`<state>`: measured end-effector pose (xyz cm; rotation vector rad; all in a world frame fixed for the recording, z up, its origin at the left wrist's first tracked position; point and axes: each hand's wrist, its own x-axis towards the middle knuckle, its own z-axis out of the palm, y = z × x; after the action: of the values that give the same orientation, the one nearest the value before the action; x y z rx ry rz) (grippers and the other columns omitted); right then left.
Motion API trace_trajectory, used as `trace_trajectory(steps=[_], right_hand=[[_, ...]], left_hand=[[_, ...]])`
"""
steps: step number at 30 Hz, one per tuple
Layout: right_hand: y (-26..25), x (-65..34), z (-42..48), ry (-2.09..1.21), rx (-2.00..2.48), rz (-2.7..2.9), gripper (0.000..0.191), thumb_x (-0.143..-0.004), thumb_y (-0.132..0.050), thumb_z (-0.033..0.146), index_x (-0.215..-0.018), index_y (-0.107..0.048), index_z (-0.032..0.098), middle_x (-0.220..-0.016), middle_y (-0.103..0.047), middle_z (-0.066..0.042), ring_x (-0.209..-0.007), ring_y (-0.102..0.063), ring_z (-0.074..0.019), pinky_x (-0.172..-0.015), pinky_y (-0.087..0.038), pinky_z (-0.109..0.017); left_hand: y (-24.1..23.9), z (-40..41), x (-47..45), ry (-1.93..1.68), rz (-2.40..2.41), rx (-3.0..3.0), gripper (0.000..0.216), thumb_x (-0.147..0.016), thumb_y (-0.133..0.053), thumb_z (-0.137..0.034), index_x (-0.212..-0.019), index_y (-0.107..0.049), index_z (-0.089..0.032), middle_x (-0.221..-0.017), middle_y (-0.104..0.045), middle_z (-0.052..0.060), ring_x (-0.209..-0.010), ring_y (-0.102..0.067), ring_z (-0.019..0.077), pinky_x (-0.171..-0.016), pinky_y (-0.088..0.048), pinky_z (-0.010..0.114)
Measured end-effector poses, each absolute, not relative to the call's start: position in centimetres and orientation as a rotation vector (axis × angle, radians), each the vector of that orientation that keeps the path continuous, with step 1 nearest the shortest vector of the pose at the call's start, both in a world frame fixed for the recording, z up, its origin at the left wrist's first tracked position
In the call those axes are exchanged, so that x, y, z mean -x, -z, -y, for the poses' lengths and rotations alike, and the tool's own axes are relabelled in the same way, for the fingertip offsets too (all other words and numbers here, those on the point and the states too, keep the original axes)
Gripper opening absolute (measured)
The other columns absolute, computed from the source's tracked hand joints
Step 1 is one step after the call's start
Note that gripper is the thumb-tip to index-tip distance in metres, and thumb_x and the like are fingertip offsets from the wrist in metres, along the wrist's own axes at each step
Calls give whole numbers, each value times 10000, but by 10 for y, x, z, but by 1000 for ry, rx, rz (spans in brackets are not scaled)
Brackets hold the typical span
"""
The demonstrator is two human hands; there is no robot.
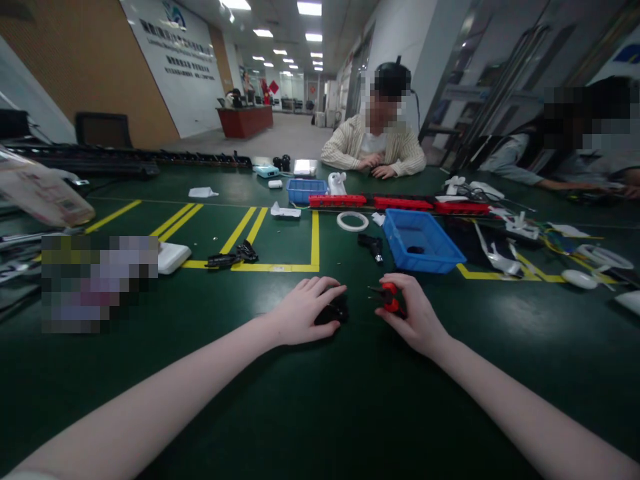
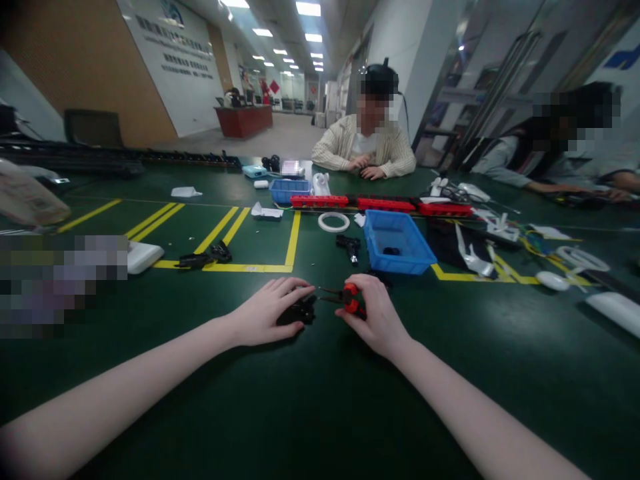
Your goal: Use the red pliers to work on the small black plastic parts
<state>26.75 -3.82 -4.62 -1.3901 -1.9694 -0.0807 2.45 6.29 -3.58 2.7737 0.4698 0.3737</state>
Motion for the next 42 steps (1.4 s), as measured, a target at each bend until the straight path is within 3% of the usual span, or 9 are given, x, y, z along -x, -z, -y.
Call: trace_trajectory(steps=[3,9,16,27,33,42], right_hand=[[46,-266,39,47,1325,1989,356,-821,-563,238,-1153,-437,211,-1126,-541,-118,-1079,-526,-254,-904,-463,-440],[45,-262,41,37,1247,2000,289,-731,-483,105,-994,-455,223,-938,-559,-69,-951,-558,-236,-918,-454,-487],[42,-259,38,85,1216,2060,250,-689,-503,116,-901,-441,232,-816,-543,-28,-802,-559,-201,-915,-463,-493],[46,-259,31,100,1252,2174,309,-683,-571,150,-982,-532,219,-909,-646,-57,-890,-629,-228,-915,-491,-471],[47,-261,29,133,1279,2201,385,-730,-564,155,-1108,-542,223,-979,-669,-76,-938,-645,-242,-872,-525,-466],[44,-261,27,134,1253,2281,314,-794,-568,172,-1102,-563,229,-961,-660,-78,-914,-627,-229,-762,-549,-410]], left_hand=[[36,-60,-24,-410,-474,-2787,599,-836,-570,-346,-1372,-374,-162,-1358,-427,120,-1220,-418,266,-1040,-364,429],[36,-58,-22,-449,-470,-2774,610,-818,-560,-283,-1383,-354,-178,-1367,-413,114,-1241,-401,259,-1062,-348,424],[32,-58,-22,-476,-404,-2753,602,-759,-554,-199,-1341,-402,-190,-1333,-450,105,-1240,-410,247,-1063,-356,409],[34,-61,-20,-475,-429,-2683,586,-806,-575,-283,-1355,-384,-204,-1369,-436,92,-1253,-412,252,-1061,-371,418],[31,-61,-18,-463,-430,-2582,545,-838,-564,-230,-1349,-375,-208,-1355,-442,88,-1195,-475,223,-1015,-439,382],[32,-62,-19,-432,-405,-2579,541,-837,-571,-226,-1344,-387,-179,-1378,-442,100,-1194,-504,226,-999,-458,369]])
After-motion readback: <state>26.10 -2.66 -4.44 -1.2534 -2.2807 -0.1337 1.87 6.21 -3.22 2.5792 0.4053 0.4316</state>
